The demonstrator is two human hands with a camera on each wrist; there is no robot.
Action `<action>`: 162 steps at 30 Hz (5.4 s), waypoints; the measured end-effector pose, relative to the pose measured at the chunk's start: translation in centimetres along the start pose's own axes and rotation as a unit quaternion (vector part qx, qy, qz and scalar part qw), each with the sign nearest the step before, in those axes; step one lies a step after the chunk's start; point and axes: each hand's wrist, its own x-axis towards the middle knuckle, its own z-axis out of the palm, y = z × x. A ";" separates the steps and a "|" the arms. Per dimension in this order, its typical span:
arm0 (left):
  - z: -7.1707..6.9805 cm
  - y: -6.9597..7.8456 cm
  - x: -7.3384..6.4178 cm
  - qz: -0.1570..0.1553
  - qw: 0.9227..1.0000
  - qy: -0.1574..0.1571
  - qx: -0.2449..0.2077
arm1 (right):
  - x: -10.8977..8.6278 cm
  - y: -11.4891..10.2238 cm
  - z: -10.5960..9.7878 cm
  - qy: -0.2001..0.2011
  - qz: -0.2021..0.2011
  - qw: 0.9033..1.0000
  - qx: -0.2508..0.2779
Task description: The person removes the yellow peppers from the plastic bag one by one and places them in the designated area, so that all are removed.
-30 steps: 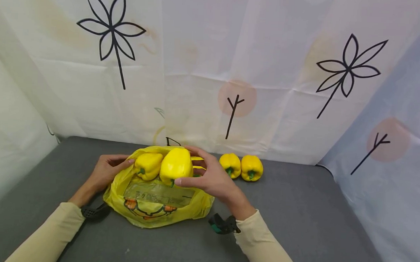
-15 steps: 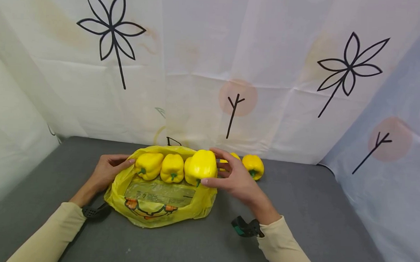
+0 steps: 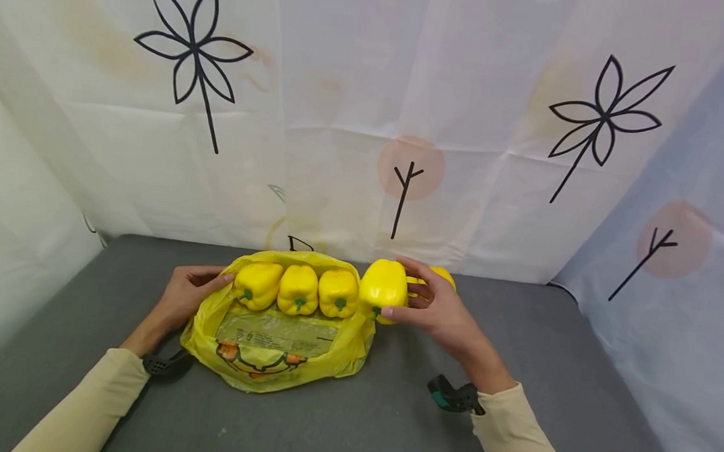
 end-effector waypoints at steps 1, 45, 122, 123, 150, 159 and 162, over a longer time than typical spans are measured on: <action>0.0 0.0 0.0 0.000 1.000 0.000 0.000 | -0.1 0.1 -0.2 0.003 0.000 1.000 -0.001; 0.0 -0.1 0.1 -0.013 1.000 0.009 0.015 | -2.3 4.9 -10.2 0.079 -0.039 0.992 0.095; -0.1 0.2 0.0 -0.010 1.000 0.004 0.005 | -3.2 12.9 -13.0 0.095 0.054 0.991 0.080; -0.1 0.1 0.0 -0.011 1.000 0.004 0.005 | -3.2 12.9 -13.0 0.093 0.053 0.991 0.078; -0.1 -0.1 0.1 -0.007 1.000 0.005 0.010 | -3.1 12.8 -12.7 0.100 0.057 0.993 0.031; -0.1 0.0 0.2 -0.006 1.000 0.002 0.010 | -3.2 12.7 -12.8 0.094 0.052 0.994 0.029; -0.1 0.0 0.1 -0.008 1.000 0.002 0.011 | -3.2 12.7 -12.7 0.094 0.052 0.994 0.028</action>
